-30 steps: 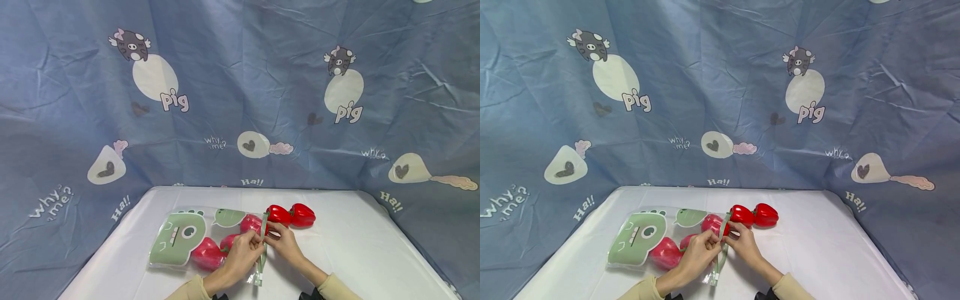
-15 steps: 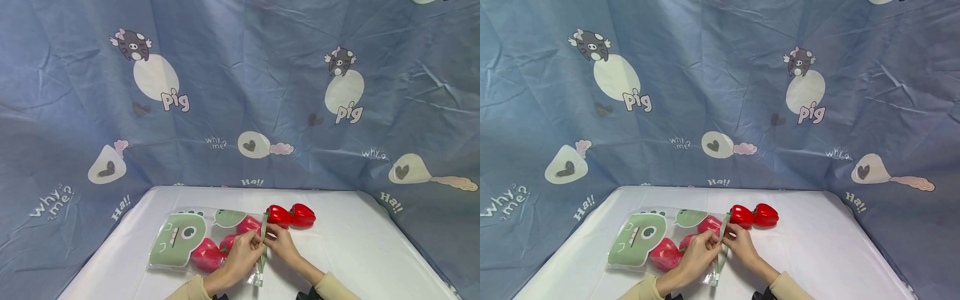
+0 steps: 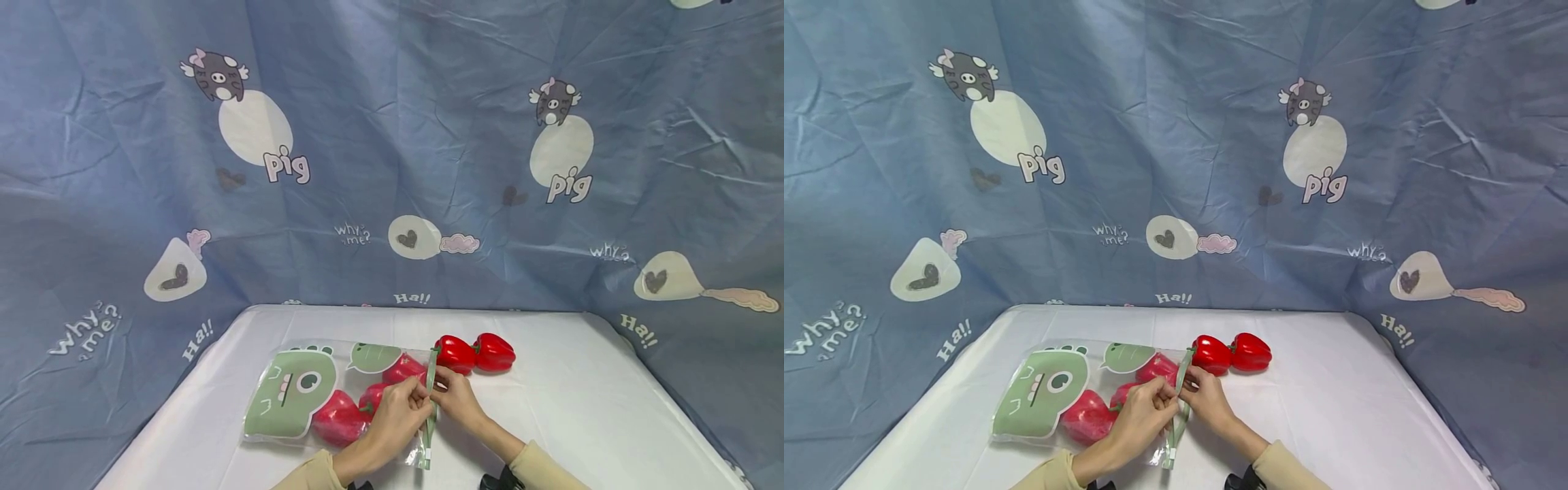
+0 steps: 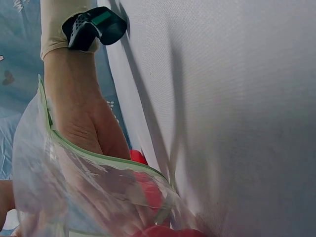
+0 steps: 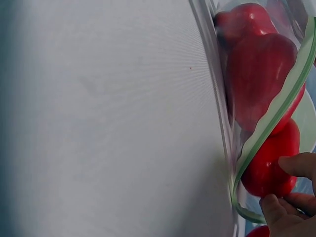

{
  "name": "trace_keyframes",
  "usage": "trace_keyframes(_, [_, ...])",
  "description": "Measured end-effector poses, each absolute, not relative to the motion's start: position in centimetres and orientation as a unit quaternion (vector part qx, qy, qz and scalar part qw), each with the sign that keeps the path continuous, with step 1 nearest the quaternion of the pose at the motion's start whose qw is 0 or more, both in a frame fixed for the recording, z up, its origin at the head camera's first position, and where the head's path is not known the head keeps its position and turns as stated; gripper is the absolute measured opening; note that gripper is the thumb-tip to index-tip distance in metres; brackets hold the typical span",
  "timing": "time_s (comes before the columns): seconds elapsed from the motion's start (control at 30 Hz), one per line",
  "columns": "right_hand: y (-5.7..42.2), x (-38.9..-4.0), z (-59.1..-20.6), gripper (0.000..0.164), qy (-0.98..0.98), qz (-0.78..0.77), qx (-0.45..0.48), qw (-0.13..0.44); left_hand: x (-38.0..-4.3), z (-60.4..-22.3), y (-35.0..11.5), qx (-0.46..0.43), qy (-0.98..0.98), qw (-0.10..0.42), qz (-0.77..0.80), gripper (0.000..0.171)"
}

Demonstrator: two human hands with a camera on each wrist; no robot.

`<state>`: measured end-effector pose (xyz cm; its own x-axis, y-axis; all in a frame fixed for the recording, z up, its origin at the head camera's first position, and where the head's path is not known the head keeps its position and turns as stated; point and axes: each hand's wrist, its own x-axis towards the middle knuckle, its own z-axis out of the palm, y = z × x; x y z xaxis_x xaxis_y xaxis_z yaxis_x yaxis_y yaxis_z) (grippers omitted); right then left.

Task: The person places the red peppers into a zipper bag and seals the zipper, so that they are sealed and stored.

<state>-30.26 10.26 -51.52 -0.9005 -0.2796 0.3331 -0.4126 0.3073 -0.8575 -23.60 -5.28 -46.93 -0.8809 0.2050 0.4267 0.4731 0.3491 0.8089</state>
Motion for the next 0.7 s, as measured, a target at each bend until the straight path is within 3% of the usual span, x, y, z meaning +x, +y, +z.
trace_keyframes(0.37, [10.7,-30.1,-50.7,0.038,-0.79,0.577,0.199,0.061,-23.7,-46.8,-5.3,-0.202,-0.824,0.136,-0.512,0.007])
trace_keyframes(0.7, [12.3,-29.3,-50.4,0.036,-0.807,0.555,0.197,0.05,-23.7,-46.6,-5.3,-0.198,-0.819,0.114,-0.526,0.007])
